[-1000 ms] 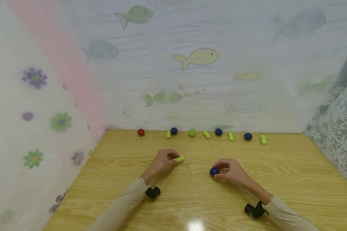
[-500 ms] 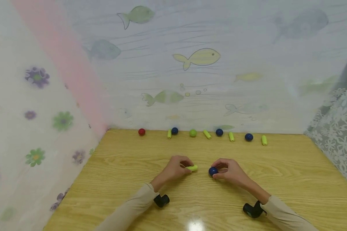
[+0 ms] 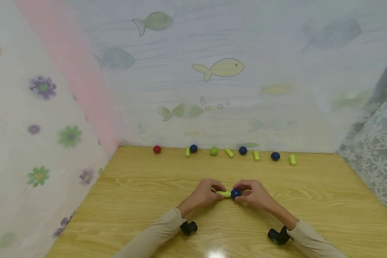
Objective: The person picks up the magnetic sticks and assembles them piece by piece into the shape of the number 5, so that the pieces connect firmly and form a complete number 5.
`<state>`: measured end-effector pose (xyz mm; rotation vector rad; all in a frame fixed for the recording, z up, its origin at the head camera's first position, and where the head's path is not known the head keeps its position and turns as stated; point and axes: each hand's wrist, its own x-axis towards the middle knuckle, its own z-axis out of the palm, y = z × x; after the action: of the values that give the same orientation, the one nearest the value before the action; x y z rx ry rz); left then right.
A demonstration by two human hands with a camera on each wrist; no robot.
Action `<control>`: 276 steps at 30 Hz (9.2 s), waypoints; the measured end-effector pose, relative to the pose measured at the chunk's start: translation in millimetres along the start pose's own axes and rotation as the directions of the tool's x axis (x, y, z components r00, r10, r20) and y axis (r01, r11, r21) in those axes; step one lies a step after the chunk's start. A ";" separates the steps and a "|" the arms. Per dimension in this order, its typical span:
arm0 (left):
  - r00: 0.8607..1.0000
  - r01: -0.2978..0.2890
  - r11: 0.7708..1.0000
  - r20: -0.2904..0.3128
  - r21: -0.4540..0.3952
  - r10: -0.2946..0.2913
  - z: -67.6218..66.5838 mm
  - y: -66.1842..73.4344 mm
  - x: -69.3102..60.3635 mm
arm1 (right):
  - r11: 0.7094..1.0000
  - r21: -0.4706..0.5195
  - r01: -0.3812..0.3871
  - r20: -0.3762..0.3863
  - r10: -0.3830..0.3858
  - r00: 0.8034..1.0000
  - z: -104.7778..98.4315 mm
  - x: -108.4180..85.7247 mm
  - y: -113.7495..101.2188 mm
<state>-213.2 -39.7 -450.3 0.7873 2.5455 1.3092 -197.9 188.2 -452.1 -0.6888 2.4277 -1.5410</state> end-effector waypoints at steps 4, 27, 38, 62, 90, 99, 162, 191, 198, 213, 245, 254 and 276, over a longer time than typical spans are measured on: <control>1.000 0.003 1.000 -0.011 -0.012 -0.003 1.0 -1.8 -0.8 | 1.000 -0.026 0.005 -0.002 -0.005 1.000 0.5 -0.1 -0.1; 0.970 0.077 0.993 -0.222 -0.091 -0.095 -76.8 -48.3 -31.1 | 1.000 -0.026 -0.008 -0.015 0.007 1.000 2.3 -1.4 -2.2; 0.865 0.217 0.945 -0.400 -0.246 -0.303 -135.3 -97.0 -37.6 | 1.000 -0.020 -0.022 -0.003 0.022 1.000 -0.7 -1.1 -0.6; 0.734 0.282 0.912 -0.545 -0.298 -0.405 -192.4 -151.1 0.8 | 1.000 -0.017 -0.009 0.020 0.009 1.000 -0.7 -0.6 -2.2; 0.908 0.218 0.969 -0.341 -0.113 -0.244 -144.9 -112.0 19.6 | 1.000 -0.028 -0.013 0.020 0.013 1.000 -2.5 -0.5 0.8; 0.924 0.183 0.973 -0.315 -0.138 -0.219 -123.5 -99.6 -2.5 | 0.999 -0.042 -0.017 0.015 0.017 1.000 -3.2 1.5 0.9; 0.969 0.052 0.950 -0.217 -0.308 -0.123 -40.5 -36.4 -36.0 | 0.990 -0.142 0.015 0.029 -0.011 1.000 -2.8 5.4 -2.2; 0.825 0.251 0.891 -0.397 -0.378 -0.401 -125.7 -84.9 40.8 | 0.963 -0.246 0.114 0.089 -0.094 0.992 2.3 12.5 -7.2; 0.796 0.254 0.872 -0.422 -0.418 -0.434 -128.0 -93.7 54.2 | 0.964 -0.228 0.138 0.055 -0.129 0.990 5.5 16.2 -11.7; 0.820 0.263 0.932 -0.451 -0.248 -0.352 -117.4 -91.3 73.4 | 0.940 -0.289 0.182 0.058 -0.173 0.983 7.1 22.3 -10.2; 0.933 0.320 0.947 -0.183 0.024 -0.311 -110.3 -65.1 16.0 | 0.907 -0.382 0.179 0.068 -0.166 0.984 12.7 27.0 -10.5; 0.945 0.303 0.951 -0.109 -0.060 -0.308 -95.9 -54.0 -16.6 | 0.904 -0.386 0.185 0.068 -0.172 0.983 14.6 26.6 -8.5; 0.949 0.288 0.856 0.010 -0.429 -0.314 -41.8 -14.2 -65.9 | 0.913 -0.379 0.152 0.052 -0.143 0.988 9.0 28.8 -5.9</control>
<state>-178.7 -110.7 -442.2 0.2507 2.1735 1.7025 -217.9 165.2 -448.3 -0.9725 2.7448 -1.0968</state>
